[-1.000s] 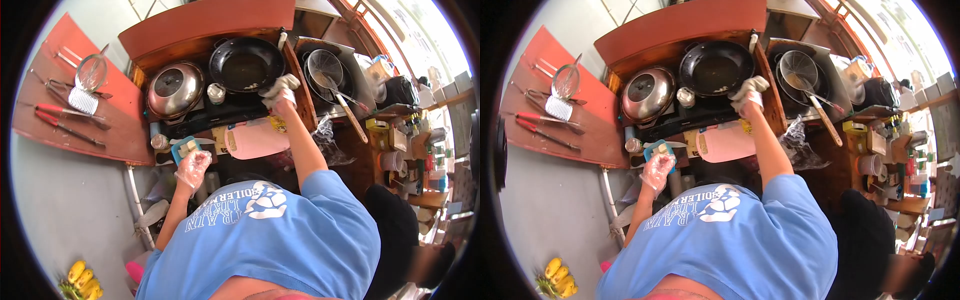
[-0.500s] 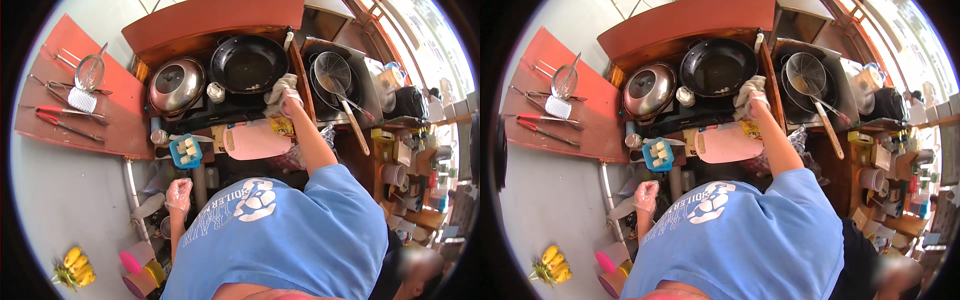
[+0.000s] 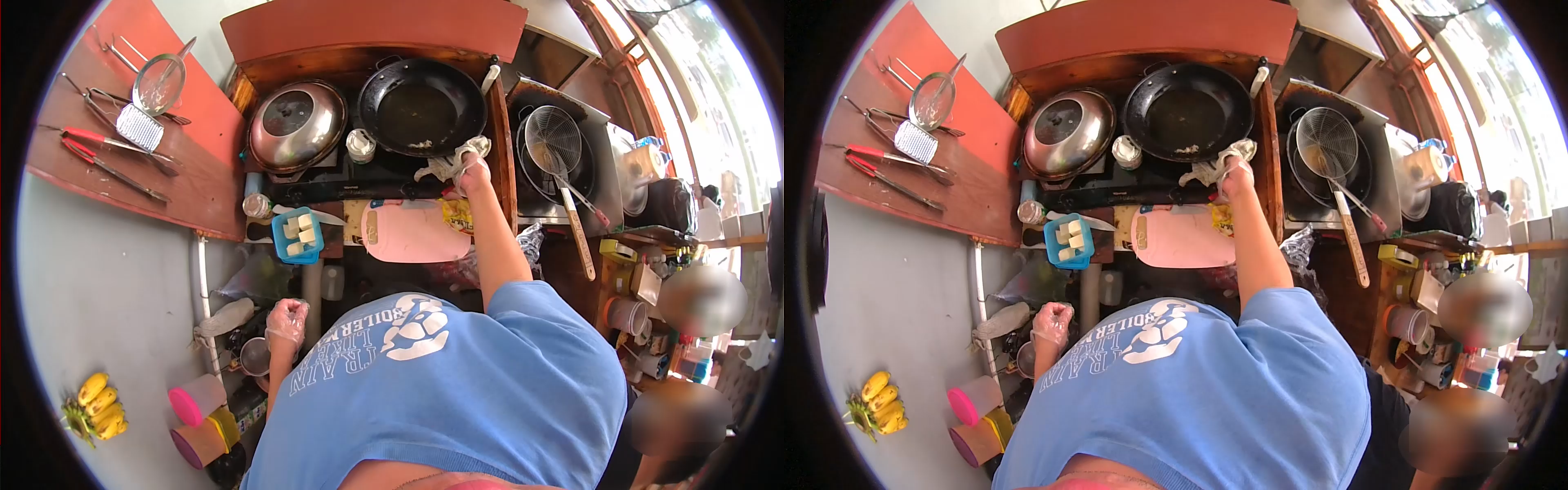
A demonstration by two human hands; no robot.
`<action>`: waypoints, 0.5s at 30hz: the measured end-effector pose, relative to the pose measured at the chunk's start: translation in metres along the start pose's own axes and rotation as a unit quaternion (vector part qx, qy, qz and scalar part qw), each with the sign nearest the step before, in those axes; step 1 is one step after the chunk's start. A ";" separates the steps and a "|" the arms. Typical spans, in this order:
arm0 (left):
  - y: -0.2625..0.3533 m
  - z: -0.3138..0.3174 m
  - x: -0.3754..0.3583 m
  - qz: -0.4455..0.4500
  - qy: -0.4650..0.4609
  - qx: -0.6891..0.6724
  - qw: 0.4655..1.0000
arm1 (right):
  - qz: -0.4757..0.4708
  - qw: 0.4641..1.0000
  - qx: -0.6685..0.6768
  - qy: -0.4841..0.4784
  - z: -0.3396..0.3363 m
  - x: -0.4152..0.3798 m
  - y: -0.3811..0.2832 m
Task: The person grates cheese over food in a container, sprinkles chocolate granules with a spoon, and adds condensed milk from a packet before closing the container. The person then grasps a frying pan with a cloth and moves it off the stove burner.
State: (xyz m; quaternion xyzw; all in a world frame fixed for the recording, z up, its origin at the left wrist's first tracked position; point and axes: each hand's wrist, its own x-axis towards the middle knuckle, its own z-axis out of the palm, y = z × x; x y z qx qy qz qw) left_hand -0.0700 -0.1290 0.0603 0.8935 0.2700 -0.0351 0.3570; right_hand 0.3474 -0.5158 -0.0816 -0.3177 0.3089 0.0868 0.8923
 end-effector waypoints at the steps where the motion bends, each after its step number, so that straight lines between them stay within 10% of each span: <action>1: -0.002 0.000 0.001 0.018 0.007 0.014 1.000 | -0.023 1.000 0.005 0.013 -0.001 -0.006 0.002; 15: -0.006 0.000 0.016 0.078 -0.075 -0.046 0.993 | -0.109 0.993 -0.019 0.033 -0.033 -0.058 -0.023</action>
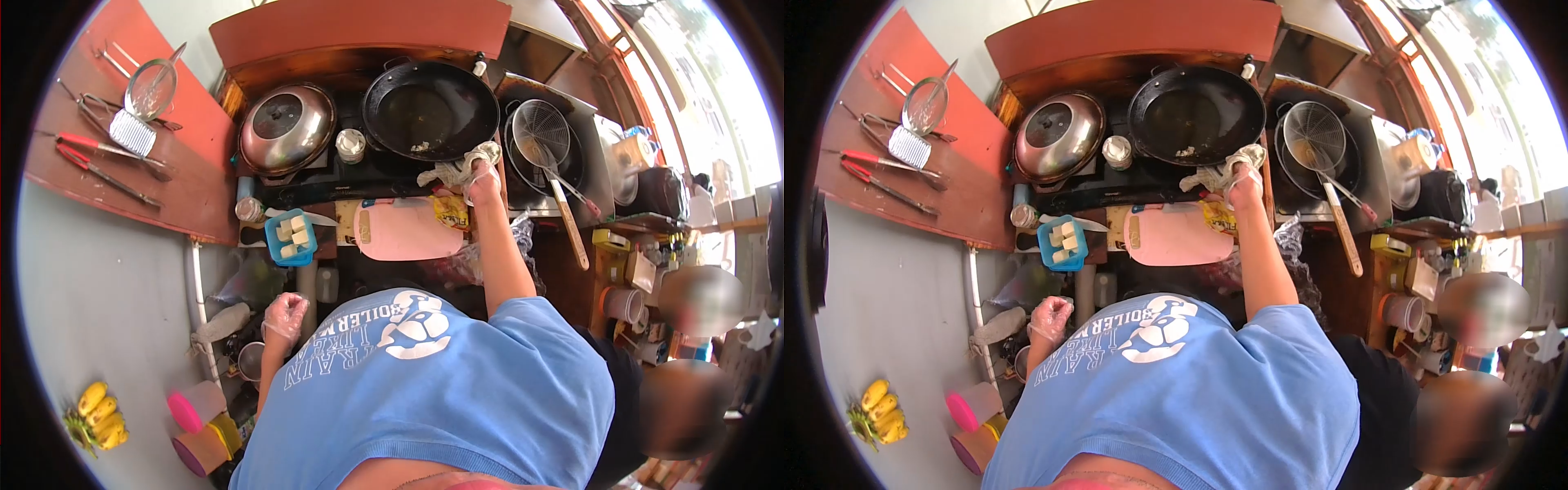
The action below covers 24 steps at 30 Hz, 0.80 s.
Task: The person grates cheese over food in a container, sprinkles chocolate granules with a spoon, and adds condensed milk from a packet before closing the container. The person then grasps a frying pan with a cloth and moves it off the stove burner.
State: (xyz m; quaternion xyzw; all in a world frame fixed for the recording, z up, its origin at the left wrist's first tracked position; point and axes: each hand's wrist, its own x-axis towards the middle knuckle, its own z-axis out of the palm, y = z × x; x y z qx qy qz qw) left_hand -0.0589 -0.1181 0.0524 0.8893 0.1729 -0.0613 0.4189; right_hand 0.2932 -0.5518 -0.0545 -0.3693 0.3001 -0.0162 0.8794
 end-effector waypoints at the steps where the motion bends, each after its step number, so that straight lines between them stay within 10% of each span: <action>1: 0.002 0.001 0.003 0.006 -0.006 0.003 1.000 | -0.015 1.000 0.011 -0.012 -0.008 0.005 0.000; 24: 0.060 0.037 0.088 0.163 -0.145 0.033 0.975 | -0.111 0.981 0.117 0.104 -0.111 -0.148 -0.206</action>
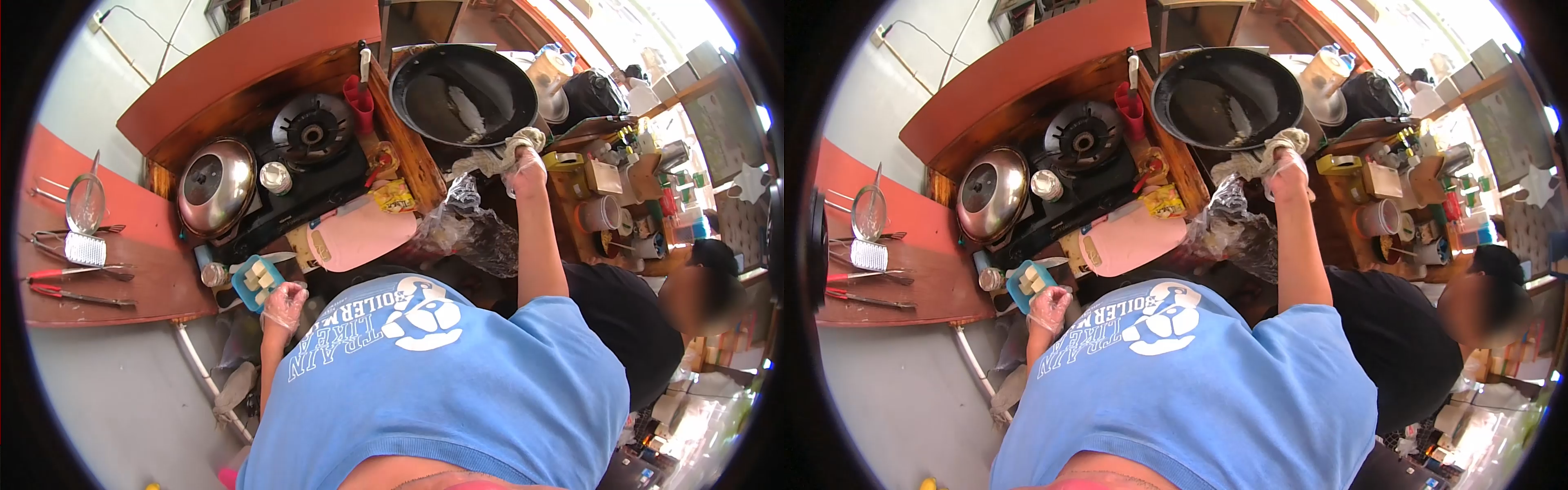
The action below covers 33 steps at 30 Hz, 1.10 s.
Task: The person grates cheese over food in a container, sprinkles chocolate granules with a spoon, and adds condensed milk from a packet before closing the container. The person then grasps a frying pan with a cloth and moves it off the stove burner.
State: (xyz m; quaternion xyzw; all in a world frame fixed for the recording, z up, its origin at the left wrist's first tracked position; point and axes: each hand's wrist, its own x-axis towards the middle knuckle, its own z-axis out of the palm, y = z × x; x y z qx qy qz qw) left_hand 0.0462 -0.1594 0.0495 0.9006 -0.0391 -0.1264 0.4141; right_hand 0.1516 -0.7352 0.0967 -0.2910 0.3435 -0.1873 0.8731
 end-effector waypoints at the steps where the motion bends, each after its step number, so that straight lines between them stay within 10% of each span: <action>1: -0.001 0.003 0.002 -0.002 -0.009 0.009 1.000 | -0.013 1.000 -0.008 0.002 -0.014 0.014 -0.004; 12: -0.001 0.018 0.016 0.002 -0.039 0.050 0.998 | -0.145 0.989 0.030 0.012 -0.089 0.099 -0.028; 33: 0.010 0.015 0.005 0.030 -0.008 0.055 0.998 | -0.187 0.972 -0.090 0.108 -0.027 0.107 -0.041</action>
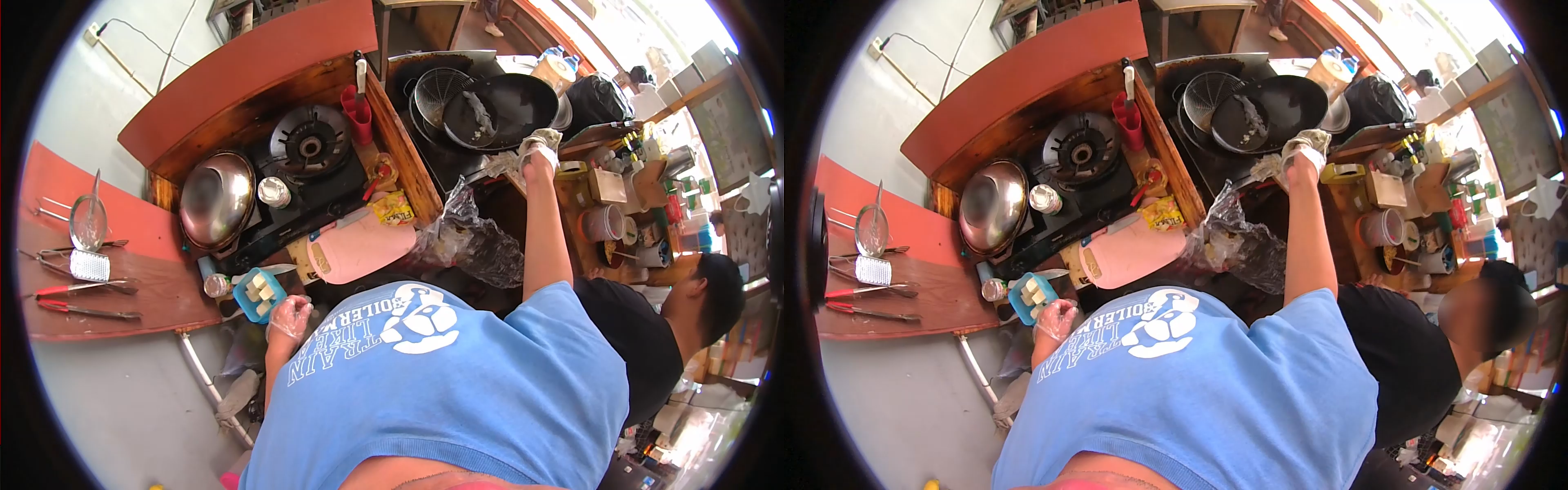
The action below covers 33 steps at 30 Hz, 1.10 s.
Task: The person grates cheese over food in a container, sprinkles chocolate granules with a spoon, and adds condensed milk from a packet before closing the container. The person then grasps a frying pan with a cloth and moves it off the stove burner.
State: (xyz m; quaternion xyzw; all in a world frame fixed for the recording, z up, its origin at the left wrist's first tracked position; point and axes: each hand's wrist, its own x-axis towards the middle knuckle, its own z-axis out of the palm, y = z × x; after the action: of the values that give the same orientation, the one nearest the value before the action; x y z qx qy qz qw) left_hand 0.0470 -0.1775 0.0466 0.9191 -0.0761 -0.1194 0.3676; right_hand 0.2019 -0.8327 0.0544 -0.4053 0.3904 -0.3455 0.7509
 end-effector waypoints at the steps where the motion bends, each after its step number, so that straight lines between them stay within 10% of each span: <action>1: -0.001 0.000 -0.001 0.003 0.000 0.006 1.000 | -0.003 1.000 -0.001 -0.003 0.002 -0.003 -0.002; 33: -0.008 -0.016 -0.013 -0.006 0.004 0.026 1.000 | -0.086 0.996 -0.003 -0.008 0.020 0.003 -0.019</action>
State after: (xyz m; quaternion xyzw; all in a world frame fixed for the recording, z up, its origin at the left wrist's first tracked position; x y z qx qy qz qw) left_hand 0.0394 -0.1586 0.0545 0.9291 -0.0725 -0.1162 0.3434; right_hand 0.2168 -0.8368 0.0774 -0.4421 0.3491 -0.4050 0.7202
